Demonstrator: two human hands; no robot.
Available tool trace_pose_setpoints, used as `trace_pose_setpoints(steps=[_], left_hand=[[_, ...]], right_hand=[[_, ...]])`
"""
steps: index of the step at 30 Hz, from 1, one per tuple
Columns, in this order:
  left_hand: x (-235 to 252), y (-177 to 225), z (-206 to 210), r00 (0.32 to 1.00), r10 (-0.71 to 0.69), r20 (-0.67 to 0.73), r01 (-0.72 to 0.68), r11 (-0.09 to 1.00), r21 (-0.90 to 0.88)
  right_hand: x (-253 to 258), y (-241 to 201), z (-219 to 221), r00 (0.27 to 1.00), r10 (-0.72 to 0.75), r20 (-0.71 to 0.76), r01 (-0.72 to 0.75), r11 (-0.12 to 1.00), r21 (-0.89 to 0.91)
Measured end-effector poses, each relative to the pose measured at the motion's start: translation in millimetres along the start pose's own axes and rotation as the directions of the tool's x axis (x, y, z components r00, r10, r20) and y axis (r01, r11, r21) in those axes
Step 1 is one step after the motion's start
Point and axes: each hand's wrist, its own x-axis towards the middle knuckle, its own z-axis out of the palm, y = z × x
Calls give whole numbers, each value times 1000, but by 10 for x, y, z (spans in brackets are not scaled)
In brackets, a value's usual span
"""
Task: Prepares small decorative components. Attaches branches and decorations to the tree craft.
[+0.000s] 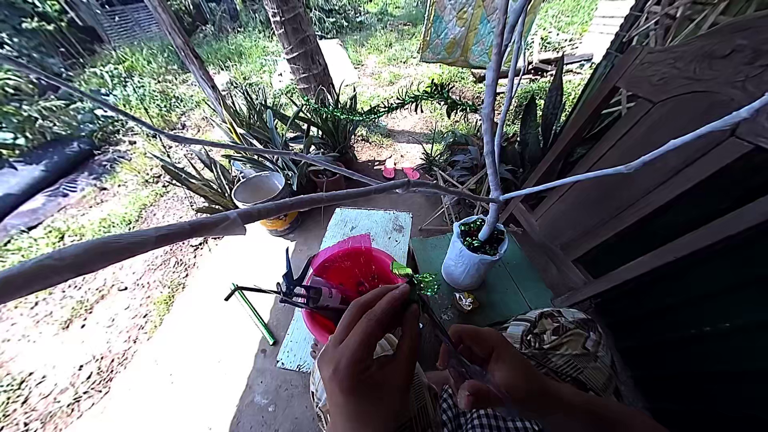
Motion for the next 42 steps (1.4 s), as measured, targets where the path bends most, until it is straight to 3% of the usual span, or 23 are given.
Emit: trace_pose_setpoints(steps=[23, 42], left_hand=[[-19, -26, -3, 998, -9, 67, 13, 998, -67], [-2, -13, 8, 999, -27, 27, 29, 997, -74]], right_hand=[[-9, -12, -3, 999, -11, -33, 10, 1000, -30], [4, -15, -17, 1000, -2, -17, 1, 998, -56]])
